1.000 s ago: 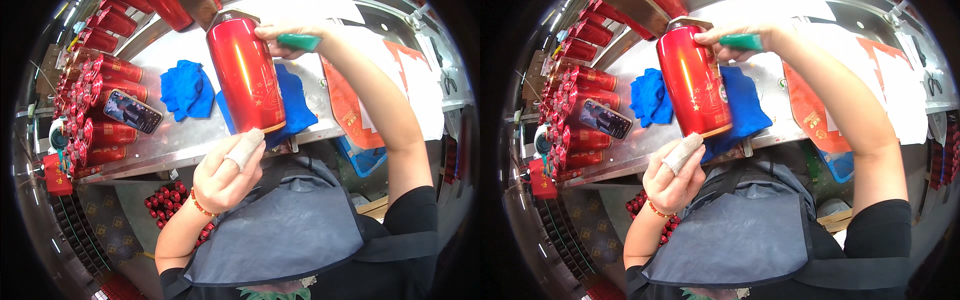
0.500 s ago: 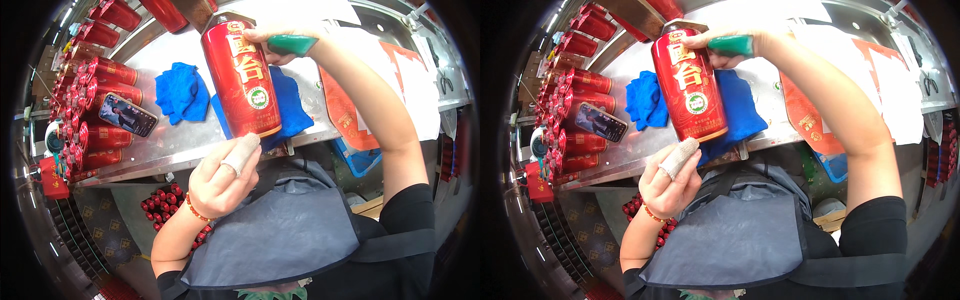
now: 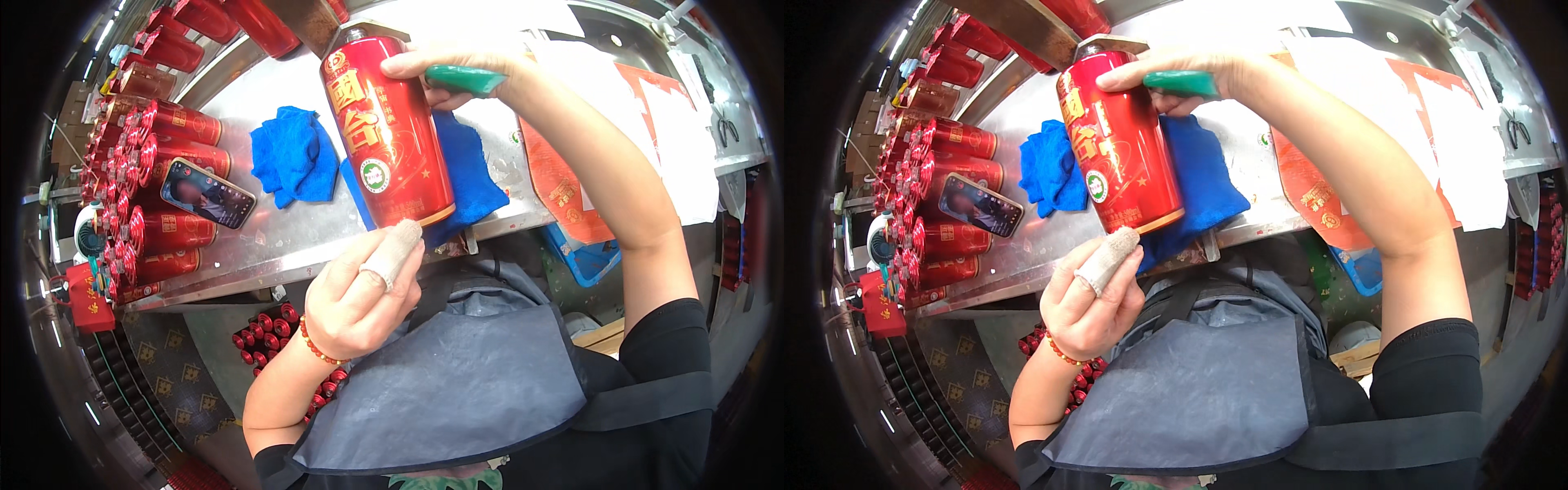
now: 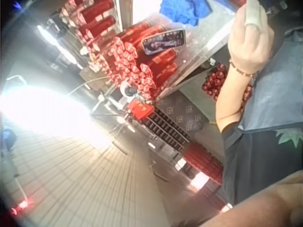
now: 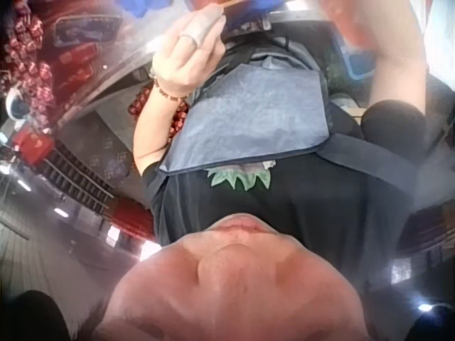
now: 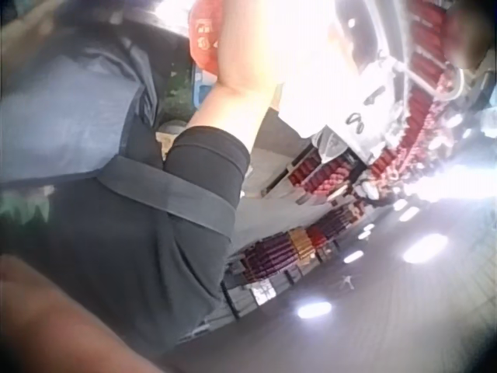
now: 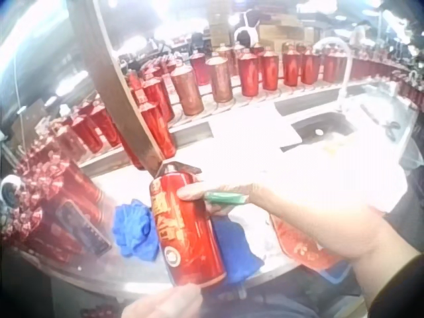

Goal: The person picks red cylindrical containers from a floor pile, places them on a metal table, and applies a gold label to each container. They smooth the label with a green tool and wipe the surface with a blue cloth. The person repeats this process for several containers.

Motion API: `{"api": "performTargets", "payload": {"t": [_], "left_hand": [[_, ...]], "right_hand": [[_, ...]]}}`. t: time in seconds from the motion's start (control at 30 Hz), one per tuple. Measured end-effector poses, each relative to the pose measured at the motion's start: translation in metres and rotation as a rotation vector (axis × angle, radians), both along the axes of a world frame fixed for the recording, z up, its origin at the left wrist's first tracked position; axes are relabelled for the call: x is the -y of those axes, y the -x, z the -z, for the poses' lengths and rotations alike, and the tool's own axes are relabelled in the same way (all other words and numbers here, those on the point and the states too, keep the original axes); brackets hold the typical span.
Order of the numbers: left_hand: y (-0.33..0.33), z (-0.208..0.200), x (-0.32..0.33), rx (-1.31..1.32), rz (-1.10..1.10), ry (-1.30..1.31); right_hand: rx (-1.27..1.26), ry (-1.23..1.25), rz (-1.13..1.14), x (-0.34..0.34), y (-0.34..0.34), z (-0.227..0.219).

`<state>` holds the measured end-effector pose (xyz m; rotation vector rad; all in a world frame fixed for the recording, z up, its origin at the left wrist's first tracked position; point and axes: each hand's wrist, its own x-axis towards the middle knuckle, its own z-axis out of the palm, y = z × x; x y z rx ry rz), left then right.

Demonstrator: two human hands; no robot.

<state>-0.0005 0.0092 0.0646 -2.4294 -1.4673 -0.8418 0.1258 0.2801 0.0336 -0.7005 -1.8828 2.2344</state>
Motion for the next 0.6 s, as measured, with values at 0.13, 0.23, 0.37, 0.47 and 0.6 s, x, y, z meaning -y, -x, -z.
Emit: {"api": "performTargets", "payload": {"t": [0.13,0.23,0.37,0.47,0.6], "left_hand": [[-0.001,-0.003,-0.001,-0.032,0.007,0.002],[-0.004,-0.006,-0.009,-0.055,0.057,-0.032],[-0.007,-0.009,-0.011,-0.055,0.077,-0.050],[-0.011,-0.009,-0.014,-0.126,0.078,-0.052],[-0.029,-0.014,-0.029,-0.121,0.126,0.067]], "right_hand": [[0.067,-0.436,0.064,0.018,0.015,-0.028],[0.301,-0.689,0.011,0.012,0.019,-0.044],[0.182,-0.255,-0.019,-0.004,-0.006,-0.027],[0.101,-0.112,-0.009,-0.004,-0.001,-0.005],[0.186,-0.391,0.014,0.016,0.008,-0.039]]}}
